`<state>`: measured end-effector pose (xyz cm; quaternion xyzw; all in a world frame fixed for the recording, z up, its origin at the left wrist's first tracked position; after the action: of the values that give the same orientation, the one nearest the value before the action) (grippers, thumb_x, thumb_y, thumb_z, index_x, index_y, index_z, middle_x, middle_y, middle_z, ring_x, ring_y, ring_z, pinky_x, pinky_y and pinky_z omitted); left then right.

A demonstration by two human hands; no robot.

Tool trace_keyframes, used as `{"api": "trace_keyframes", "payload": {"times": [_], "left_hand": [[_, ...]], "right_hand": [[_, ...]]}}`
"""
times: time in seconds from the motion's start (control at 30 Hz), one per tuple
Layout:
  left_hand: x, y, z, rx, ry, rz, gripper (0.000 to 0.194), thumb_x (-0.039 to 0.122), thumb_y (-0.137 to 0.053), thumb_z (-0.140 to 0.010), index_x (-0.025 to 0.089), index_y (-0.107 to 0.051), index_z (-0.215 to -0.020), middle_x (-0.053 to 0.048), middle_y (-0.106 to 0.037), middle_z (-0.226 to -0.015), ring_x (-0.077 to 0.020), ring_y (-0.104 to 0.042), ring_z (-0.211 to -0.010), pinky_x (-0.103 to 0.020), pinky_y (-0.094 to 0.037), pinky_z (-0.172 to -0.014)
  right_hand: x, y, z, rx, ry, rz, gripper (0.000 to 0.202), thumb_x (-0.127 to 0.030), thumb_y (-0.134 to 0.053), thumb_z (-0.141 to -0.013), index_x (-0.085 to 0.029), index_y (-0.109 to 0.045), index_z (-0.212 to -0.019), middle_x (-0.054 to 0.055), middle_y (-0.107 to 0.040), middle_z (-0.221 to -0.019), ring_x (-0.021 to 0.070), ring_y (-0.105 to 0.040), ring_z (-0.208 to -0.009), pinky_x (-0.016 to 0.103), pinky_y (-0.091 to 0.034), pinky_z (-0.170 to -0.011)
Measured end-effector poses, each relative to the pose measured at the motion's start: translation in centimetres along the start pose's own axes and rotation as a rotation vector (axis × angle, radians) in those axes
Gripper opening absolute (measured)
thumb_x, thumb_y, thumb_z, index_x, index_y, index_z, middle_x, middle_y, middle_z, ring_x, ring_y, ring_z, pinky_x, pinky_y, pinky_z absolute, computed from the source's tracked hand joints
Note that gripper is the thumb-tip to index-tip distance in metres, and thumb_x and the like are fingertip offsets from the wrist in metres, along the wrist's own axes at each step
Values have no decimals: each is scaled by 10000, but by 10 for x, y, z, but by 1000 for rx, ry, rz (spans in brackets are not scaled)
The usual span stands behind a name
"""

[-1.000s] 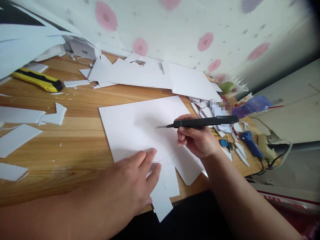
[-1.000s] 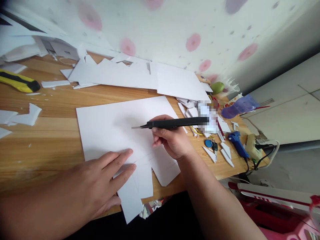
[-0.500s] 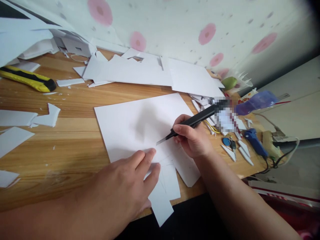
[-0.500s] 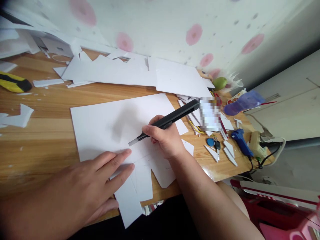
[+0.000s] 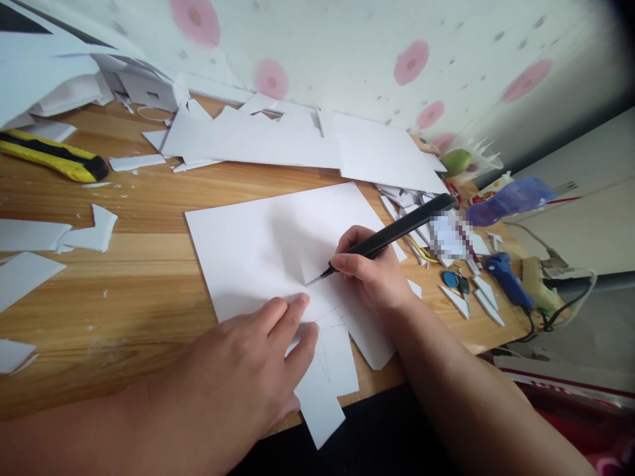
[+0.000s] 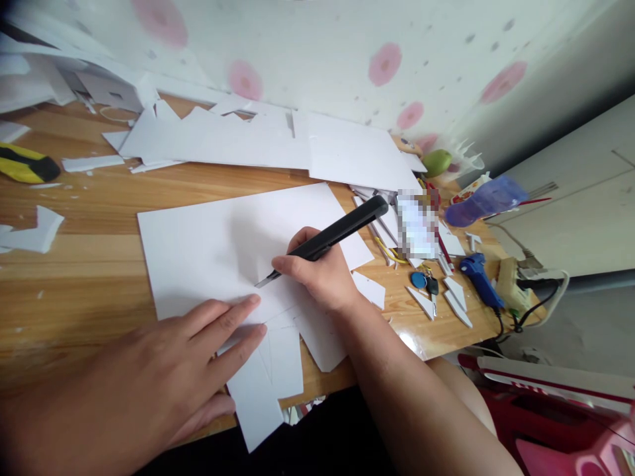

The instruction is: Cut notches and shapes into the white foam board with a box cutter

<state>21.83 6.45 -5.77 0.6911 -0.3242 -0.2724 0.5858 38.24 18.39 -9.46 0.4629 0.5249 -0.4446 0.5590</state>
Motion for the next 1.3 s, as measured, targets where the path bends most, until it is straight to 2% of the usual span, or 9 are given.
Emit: {"api": "trace_keyframes", "payload": {"times": [0.1, 0.23, 0.47, 0.53, 0.7, 0.97, 1.3], "left_hand": [[0, 1, 0, -43, 2, -13, 744, 620, -945, -752, 221, -706, -1333, -134, -668, -1486, -282, -671, -1211, -359, -587, -890], [0, -3, 1, -15, -2, -8, 755, 639, -935, -752, 216, -701, -1332, -148, -660, -1491, -297, -663, -1208, -364, -582, -880], [-1, -7, 3, -27, 3, 10, 717, 603, -912, -798, 204, -684, -1348, -147, -635, -1517, -302, -646, -1220, -375, -579, -865], [-1, -9, 3, -46, 5, 14, 704, 594, -899, -817, 209, -677, -1362, -143, -625, -1531, -301, -643, -1227, -373, -574, -871], [0, -12, 5, 36, -8, 10, 741, 601, -928, -762, 202, -683, -1336, -158, -638, -1507, -296, -649, -1197, -370, -562, -862], [-2, -9, 6, 58, 4, -11, 778, 638, -958, -700, 215, -699, -1299, -134, -673, -1470, -282, -654, -1186, -359, -566, -863], [-1, -9, 6, 17, 3, -29, 787, 652, -942, -723, 223, -686, -1332, -133, -649, -1502, -284, -640, -1217, -366, -564, -881]], "right_hand": [[0, -2, 1, -5, -10, 11, 222, -287, -884, -709, -214, -675, -691, -71, -589, -585, 92, -442, -511, 230, -332, -479], [-4, -3, 2, 5, -25, 51, 241, -300, -888, -692, -214, -662, -691, -72, -580, -591, 91, -441, -528, 231, -334, -489], [-21, -7, -2, -53, -36, 197, 277, -323, -886, -592, -204, -639, -634, -44, -599, -592, 106, -476, -556, 233, -350, -487], [-20, -7, -3, -69, -53, 183, 265, -328, -878, -600, -204, -646, -632, -46, -593, -570, 103, -473, -538, 232, -342, -475], [-14, -5, -4, -64, -78, 133, 241, -319, -867, -614, -203, -656, -625, -53, -579, -532, 97, -463, -505, 222, -318, -445], [-7, -2, -5, -67, -86, 95, 239, -306, -873, -635, -203, -657, -638, -57, -587, -536, 89, -454, -487, 212, -315, -435], [-2, 2, -5, -76, -85, 54, 241, -293, -884, -668, -205, -660, -651, -73, -573, -504, 79, -431, -449, 208, -310, -423]]}}
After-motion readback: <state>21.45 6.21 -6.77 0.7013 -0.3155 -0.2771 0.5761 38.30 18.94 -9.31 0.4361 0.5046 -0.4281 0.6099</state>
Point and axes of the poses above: each hand's wrist, its own z-axis away from the middle knuckle, its own y-axis out of the back of the hand, x = y × z, the point moved 7 cm from there along -z, towards the middle knuckle
